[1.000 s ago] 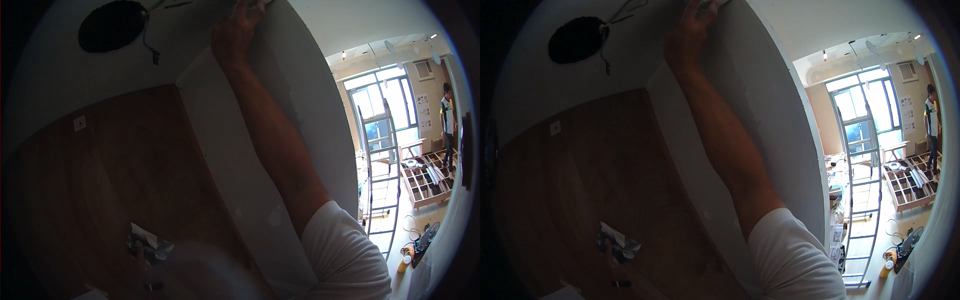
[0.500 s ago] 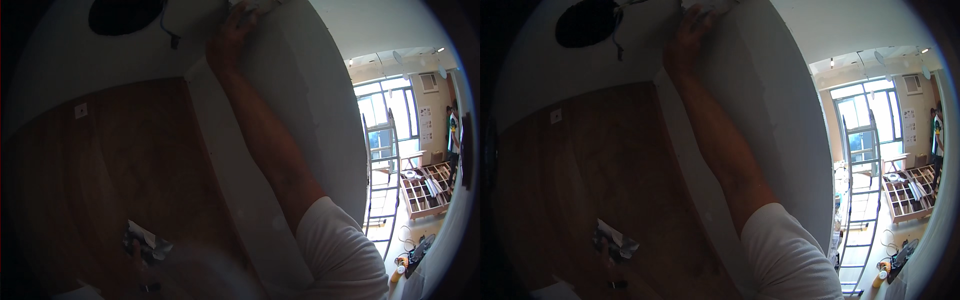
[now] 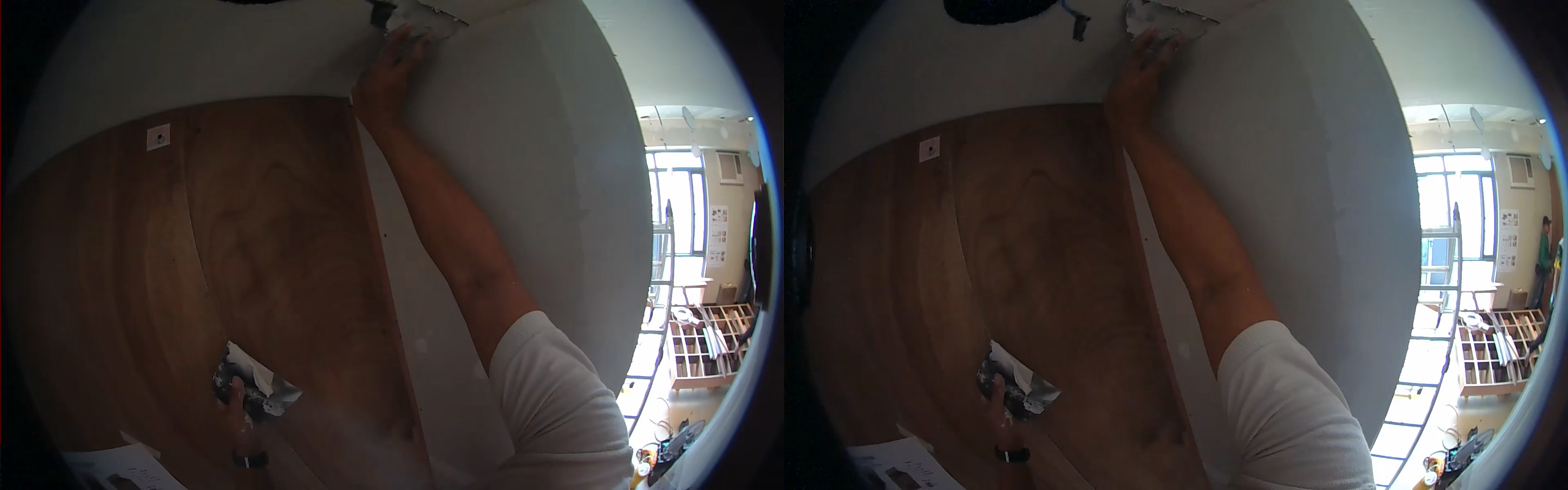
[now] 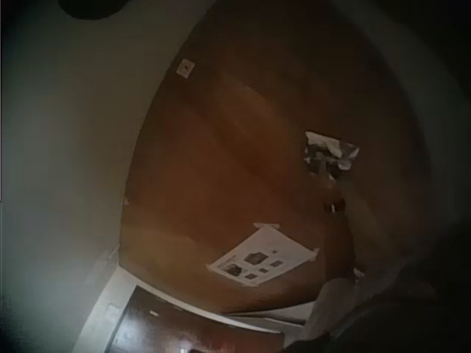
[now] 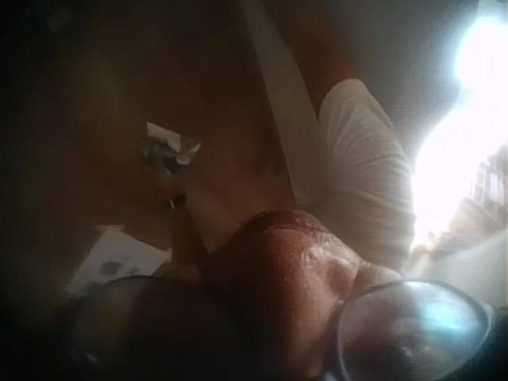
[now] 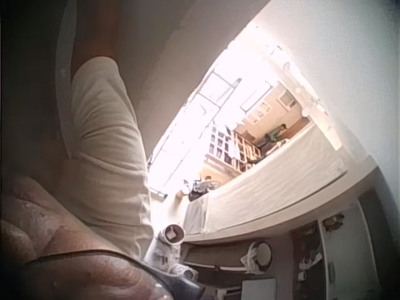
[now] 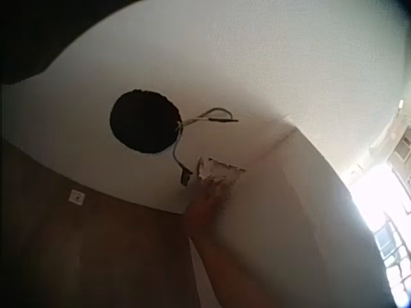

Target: The person applies joint compound to a wall corner using two putty knives, spreading and smoothing the material along the ceiling and wall junction.

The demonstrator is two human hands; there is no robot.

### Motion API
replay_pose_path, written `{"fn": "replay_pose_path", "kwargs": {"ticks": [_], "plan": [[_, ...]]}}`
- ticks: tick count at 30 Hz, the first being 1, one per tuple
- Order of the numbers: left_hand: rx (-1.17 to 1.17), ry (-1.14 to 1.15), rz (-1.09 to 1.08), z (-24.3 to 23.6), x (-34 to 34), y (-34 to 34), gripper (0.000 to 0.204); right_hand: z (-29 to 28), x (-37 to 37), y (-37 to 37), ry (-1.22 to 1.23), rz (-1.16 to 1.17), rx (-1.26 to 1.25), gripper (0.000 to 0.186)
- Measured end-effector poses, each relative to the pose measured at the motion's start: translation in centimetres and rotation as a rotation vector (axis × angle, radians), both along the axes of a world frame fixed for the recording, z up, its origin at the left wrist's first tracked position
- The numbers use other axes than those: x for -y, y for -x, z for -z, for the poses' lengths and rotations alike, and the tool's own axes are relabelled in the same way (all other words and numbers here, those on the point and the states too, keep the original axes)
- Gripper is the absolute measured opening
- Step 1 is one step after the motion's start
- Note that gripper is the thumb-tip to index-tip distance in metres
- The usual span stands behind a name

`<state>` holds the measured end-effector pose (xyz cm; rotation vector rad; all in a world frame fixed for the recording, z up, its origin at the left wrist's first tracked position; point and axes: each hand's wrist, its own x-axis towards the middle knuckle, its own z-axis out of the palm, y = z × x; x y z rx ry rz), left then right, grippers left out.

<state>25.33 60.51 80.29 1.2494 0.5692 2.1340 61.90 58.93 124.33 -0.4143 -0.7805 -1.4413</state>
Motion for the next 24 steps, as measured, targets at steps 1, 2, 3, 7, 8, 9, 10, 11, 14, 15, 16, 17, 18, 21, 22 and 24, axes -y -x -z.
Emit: {"fn": "replay_pose_path", "kwargs": {"ticks": [1,2,3,7,8,9,10,11,14,15,16,17,18,21,22,24], "plan": [[0.038,-0.019,0.038,0.4,-0.2,0.1,0.042,0.1,-0.8,0.2,0.024,-0.001,0.003,0.095],[0.076,-0.039,0.076,0.9,-0.8,0.2,0.041,0.2,-1.7,0.4,0.047,-0.003,0.006,0.096],[0.113,-0.061,0.116,1.1,-1.1,0.2,0.041,0.2,-2.5,0.6,0.069,-0.002,0.009,0.096],[0.122,0.013,0.138,1.2,-1.5,0.7,0.042,0.6,-5.5,1.6,0.14,-0.033,0.007,0.096],[0.123,0.02,0.138,1.4,-1.7,0.8,0.043,0.7,-6.0,1.7,0.17,-0.024,-0.012,0.095],[0.124,0.029,0.144,1.6,-1.7,0.7,0.044,0.9,-6.5,1.7,0.201,-0.009,-0.032,0.095],[0.143,0.027,0.172,1.7,-1.6,0.5,0.043,0.9,-7.0,1.6,0.21,-0.024,-0.013,0.095],[0.162,0.025,0.202,1.6,-1.5,0.1,0.043,0.9,-7.3,1.5,0.219,-0.036,0.006,0.095],[0.119,0.022,0.205,1.4,-1.2,0.0,0.043,2.0,-7.9,1.8,0.278,-0.085,0.021,0.095],[0.09,0.023,0.188,1.6,-1.0,0.3,0.043,2.5,-7.9,2.4,0.305,-0.107,0.022,0.095],[0.12,0.025,0.193,2.2,-1.3,0.7,0.043,2.8,-7.3,2.8,0.328,-0.138,0.017,0.095],[0.151,0.027,0.199,3.3,-2.7,1.5,0.043,3.1,-6.7,3.2,0.351,-0.167,0.013,0.094],[0.183,0.027,0.212,4.0,-4.1,1.9,0.044,3.3,-6.3,3.4,0.371,-0.189,0.008,0.094],[0.132,0.083,0.257,3.7,-5.4,1.9,0.046,4.1,-5.8,2.8,0.292,-0.121,-0.021,0.093],[0.17,0.077,0.263,3.4,-5.1,1.4,0.045,4.4,-5.3,2.5,0.29,-0.153,0.004,0.092],[0.219,0.074,0.271,2.4,-4.2,0.4,0.044,5.6,-4.1,2.2,0.289,-0.219,0.058,0.088]]}}
